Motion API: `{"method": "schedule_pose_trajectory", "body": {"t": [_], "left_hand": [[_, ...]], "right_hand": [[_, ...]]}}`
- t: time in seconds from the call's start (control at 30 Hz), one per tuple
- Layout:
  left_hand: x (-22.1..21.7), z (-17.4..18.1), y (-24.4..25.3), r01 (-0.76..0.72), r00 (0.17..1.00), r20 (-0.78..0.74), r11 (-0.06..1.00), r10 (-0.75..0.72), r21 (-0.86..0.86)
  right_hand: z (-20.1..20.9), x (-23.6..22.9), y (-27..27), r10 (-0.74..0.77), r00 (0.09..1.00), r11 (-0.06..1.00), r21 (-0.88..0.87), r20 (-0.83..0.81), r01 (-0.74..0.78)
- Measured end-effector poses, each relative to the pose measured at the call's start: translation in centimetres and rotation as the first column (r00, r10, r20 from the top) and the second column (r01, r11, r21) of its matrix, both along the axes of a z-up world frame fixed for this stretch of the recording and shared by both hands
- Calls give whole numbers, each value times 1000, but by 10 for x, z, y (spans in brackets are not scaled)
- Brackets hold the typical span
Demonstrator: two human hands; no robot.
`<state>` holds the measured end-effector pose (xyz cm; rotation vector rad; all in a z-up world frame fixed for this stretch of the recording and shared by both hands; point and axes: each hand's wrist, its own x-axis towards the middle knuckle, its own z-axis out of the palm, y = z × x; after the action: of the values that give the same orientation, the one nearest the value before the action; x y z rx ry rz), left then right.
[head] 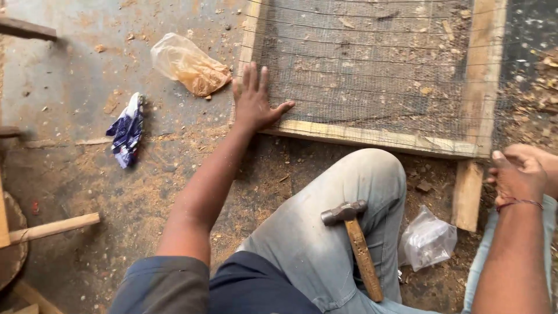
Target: The person is building a wooden frame with a mesh screen, using a hammer to secure nails and staples.
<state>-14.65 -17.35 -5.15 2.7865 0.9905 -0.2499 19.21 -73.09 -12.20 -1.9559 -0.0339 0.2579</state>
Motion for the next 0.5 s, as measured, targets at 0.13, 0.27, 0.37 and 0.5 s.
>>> {"method": "schedule_pose_trajectory", "body": {"t": [0.13,0.27,0.37,0.5], "left_hand": [[-1,42,-17,-3,1000,2,997,3,72],[1,59,-20,49,987,127,941,-97,335],[5,96,-45,98,977,131,895,-171,436],[13,143,-97,154,962,111,828,-251,539]], "right_hand": [[4,39,-12,10,999,999,-46,-44,-12],[39,107,-18,942,333,336,-60,49,-940],[47,59,-12,834,510,517,-25,-212,-856],[80,-46,46,-70,983,989,-139,-171,46]]}}
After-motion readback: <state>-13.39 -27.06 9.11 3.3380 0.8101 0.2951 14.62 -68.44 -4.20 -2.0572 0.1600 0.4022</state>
